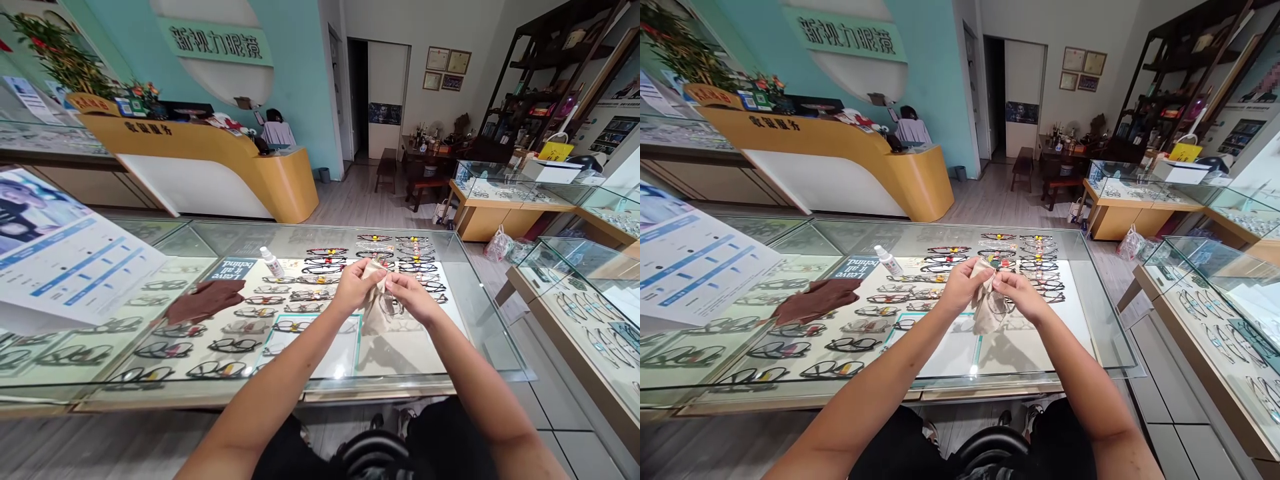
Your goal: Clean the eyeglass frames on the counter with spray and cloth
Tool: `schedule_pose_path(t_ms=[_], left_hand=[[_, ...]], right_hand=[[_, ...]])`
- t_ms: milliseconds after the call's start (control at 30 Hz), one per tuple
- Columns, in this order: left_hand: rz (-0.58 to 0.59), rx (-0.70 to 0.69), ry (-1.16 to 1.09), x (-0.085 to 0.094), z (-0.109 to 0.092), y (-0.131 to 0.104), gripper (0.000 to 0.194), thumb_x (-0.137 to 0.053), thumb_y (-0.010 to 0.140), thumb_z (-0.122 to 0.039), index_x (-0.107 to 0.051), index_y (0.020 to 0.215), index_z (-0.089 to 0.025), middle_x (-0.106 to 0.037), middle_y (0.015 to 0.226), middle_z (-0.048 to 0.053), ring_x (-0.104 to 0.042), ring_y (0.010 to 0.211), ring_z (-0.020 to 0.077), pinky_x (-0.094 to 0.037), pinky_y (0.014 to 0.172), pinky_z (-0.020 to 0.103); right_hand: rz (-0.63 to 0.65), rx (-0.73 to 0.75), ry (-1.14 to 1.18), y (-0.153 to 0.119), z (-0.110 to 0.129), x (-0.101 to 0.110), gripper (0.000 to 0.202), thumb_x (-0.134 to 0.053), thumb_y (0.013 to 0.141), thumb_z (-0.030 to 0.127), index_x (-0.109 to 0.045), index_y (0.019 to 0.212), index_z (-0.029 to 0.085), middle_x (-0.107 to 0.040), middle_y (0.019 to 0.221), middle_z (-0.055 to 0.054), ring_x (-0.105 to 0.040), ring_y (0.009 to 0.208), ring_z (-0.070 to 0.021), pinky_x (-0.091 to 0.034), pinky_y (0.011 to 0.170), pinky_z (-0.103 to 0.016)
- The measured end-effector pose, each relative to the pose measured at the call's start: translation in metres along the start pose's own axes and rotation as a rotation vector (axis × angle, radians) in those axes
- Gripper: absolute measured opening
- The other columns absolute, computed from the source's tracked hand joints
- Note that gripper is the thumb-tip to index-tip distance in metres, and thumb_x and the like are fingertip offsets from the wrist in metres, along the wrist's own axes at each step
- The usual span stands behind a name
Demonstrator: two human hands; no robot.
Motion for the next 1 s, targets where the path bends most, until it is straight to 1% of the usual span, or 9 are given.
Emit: schedule_pose_path(t_ms=[100,200,300,367,433,533,733,867,1000], left_hand=[[-0.041,-0.068,0.052,0.006,-0.003,0.001,0.061,-0.086,0.067,-0.074,-0.064,0.068,-0.017,-0.057,0.061,-0.002,-0.046,0.056,0.0114,-0.037,0.056,0.025],[0.077,-0.062,0.083,0.007,-0.005,0.004,0.068,-0.077,0.071,-0.083,-0.066,0.069,-0.017,-0.060,0.063,0.001,-0.050,0.058,0.0132,-0.040,0.058,0.026],[0.219,-0.021,0.066,0.004,-0.008,0.006,0.064,-0.085,0.068,-0.077,-0.069,0.077,-0.016,-0.064,0.069,0.002,-0.054,0.063,0.0139,-0.042,0.061,0.025],[0.235,-0.006,0.050,0.003,-0.011,0.006,0.060,-0.094,0.061,-0.067,-0.069,0.082,-0.017,-0.064,0.072,0.001,-0.055,0.066,0.0137,-0.042,0.062,0.024],[0.209,0.000,0.053,0.001,-0.011,0.004,0.058,-0.099,0.055,-0.059,-0.067,0.080,-0.018,-0.062,0.069,-0.001,-0.052,0.063,0.0125,-0.040,0.060,0.023],[0.121,-0.036,0.064,0.001,-0.011,0.001,0.055,-0.096,0.059,-0.060,-0.062,0.071,-0.019,-0.055,0.061,-0.004,-0.044,0.057,0.0106,-0.035,0.056,0.023],[-0.052,-0.131,0.094,0.005,-0.012,0.000,0.069,-0.077,0.070,-0.086,-0.059,0.065,-0.019,-0.053,0.059,-0.002,-0.043,0.055,0.0109,-0.035,0.055,0.025],[-0.052,-0.045,-0.021,0.006,-0.002,0.003,0.072,-0.075,0.068,-0.089,-0.061,0.068,-0.019,-0.055,0.057,-0.003,-0.047,0.055,0.0112,-0.039,0.055,0.025],[-0.022,0.088,-0.183,0.005,0.011,0.008,0.071,-0.082,0.063,-0.086,-0.069,0.081,-0.018,-0.063,0.064,-0.001,-0.059,0.061,0.0147,-0.047,0.061,0.026]], right_hand=[[0.020,-0.001,-0.008,0.000,0.000,-0.004,0.055,-0.090,0.067,0.068,-0.062,0.074,0.021,-0.057,0.072,0.003,-0.045,0.064,-0.0117,-0.034,0.060,-0.026],[0.024,-0.007,-0.021,-0.002,0.004,0.000,0.053,-0.089,0.070,0.067,-0.062,0.076,0.022,-0.058,0.070,0.004,-0.045,0.059,-0.0111,-0.033,0.056,-0.027],[-0.009,0.004,-0.038,-0.003,0.009,0.006,0.053,-0.089,0.070,0.066,-0.061,0.075,0.021,-0.057,0.066,0.005,-0.045,0.056,-0.0104,-0.032,0.055,-0.027],[-0.015,0.009,-0.037,-0.003,0.009,0.006,0.054,-0.089,0.070,0.067,-0.061,0.075,0.021,-0.058,0.067,0.004,-0.046,0.057,-0.0110,-0.033,0.055,-0.027],[-0.004,0.007,-0.017,-0.002,0.006,0.002,0.054,-0.088,0.070,0.068,-0.061,0.075,0.022,-0.058,0.068,0.004,-0.047,0.059,-0.0116,-0.034,0.056,-0.027],[0.002,0.021,0.011,0.000,0.001,-0.005,0.056,-0.088,0.071,0.069,-0.058,0.075,0.022,-0.052,0.067,0.005,-0.043,0.060,-0.0110,-0.032,0.057,-0.027],[0.004,0.024,-0.030,0.002,-0.004,-0.008,0.057,-0.087,0.069,0.072,-0.060,0.076,0.022,-0.053,0.071,0.004,-0.042,0.062,-0.0112,-0.031,0.058,-0.027],[-0.044,0.041,-0.018,0.003,0.000,0.000,0.056,-0.088,0.068,0.071,-0.061,0.075,0.022,-0.055,0.073,0.002,-0.041,0.062,-0.0116,-0.030,0.056,-0.027],[-0.200,0.100,0.078,0.001,0.010,0.020,0.055,-0.090,0.065,0.069,-0.062,0.075,0.022,-0.050,0.071,0.003,-0.031,0.057,-0.0099,-0.026,0.051,-0.027]])
Point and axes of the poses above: each hand's wrist, its own y-axis towards the middle knuckle, its own x-axis out of the back of the hand, z = x × y, the point moved 7 cm from there along y, towards the middle knuckle
